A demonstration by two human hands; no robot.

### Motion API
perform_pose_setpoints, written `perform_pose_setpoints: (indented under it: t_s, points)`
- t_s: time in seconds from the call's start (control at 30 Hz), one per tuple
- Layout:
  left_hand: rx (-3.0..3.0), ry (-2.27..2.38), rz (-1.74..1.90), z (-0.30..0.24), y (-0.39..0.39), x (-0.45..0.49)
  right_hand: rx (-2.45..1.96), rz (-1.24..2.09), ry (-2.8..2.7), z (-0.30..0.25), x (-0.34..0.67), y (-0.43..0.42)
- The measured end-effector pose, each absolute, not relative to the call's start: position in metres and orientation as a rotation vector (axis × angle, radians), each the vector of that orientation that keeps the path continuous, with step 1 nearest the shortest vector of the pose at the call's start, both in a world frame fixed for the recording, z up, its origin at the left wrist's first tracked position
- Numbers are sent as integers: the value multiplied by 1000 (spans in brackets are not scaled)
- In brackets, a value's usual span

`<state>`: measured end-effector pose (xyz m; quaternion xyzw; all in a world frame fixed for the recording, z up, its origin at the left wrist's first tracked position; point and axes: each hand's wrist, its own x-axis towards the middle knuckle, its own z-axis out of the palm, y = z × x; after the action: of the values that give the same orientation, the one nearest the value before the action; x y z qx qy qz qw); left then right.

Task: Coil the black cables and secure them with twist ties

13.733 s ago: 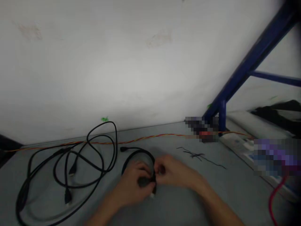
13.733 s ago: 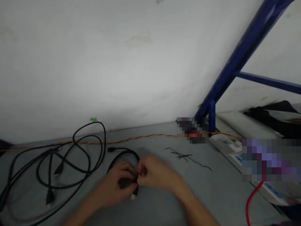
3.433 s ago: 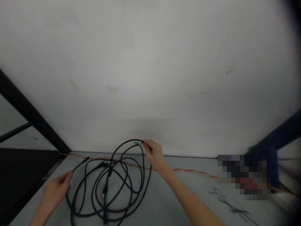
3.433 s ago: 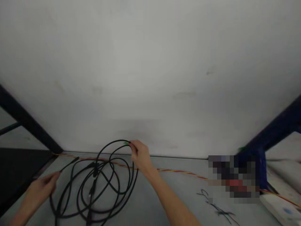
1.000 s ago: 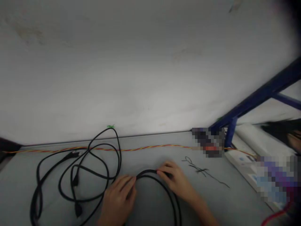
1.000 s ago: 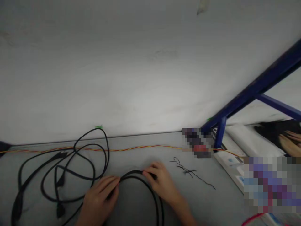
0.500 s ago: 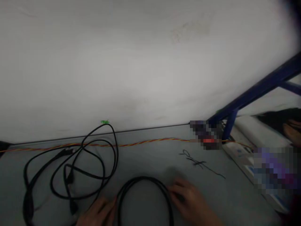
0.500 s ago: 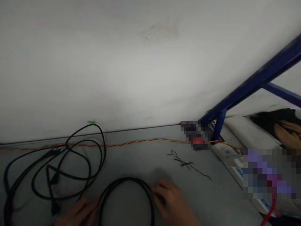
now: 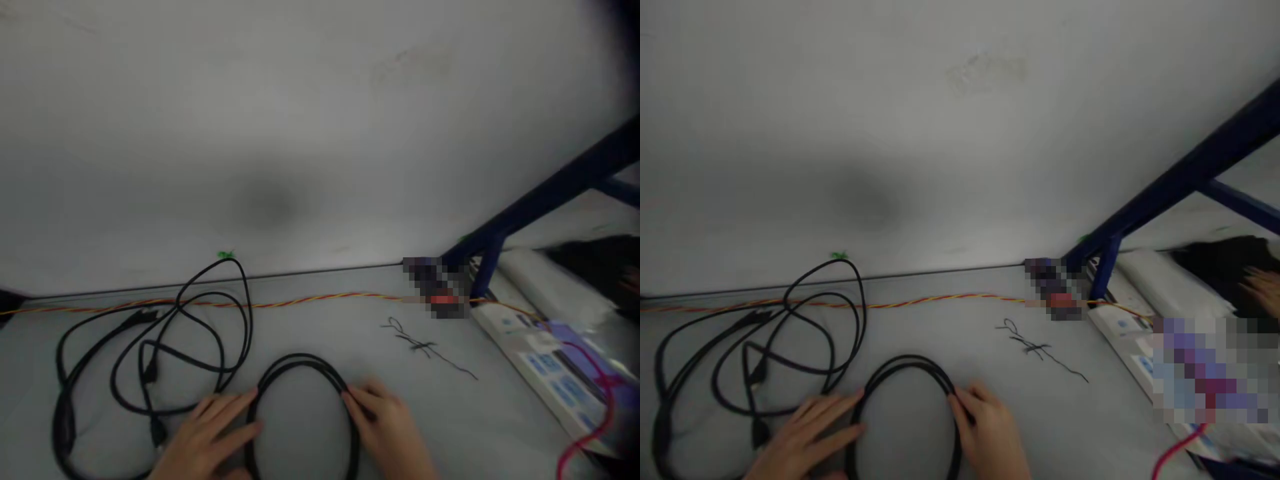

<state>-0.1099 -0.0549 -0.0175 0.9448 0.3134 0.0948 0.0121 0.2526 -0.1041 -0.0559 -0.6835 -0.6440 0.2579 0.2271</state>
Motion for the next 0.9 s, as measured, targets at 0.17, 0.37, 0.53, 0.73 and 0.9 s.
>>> perform_pose_setpoints:
  t_s: [0.17,0.37,0.53,0.73,0.9]
  points:
    - [2908,1150,585,-38,-54,-84,-2023,416,-1698,-56,249,-59]
    - [2765,1366,827,-50,-77,-45,-1800,502,-1659,-33,256,-19]
    - [2703,1502,741,-72,-92,-8,-1609,661,-1365,-18,263,-37]
    - [2734,1595,717,-55,-97,42,-1737,1059,-1393,-2,270,-94]
    - [2670,1662,685,-7,-25,62,-1783,1313,-1632,2,257,-129]
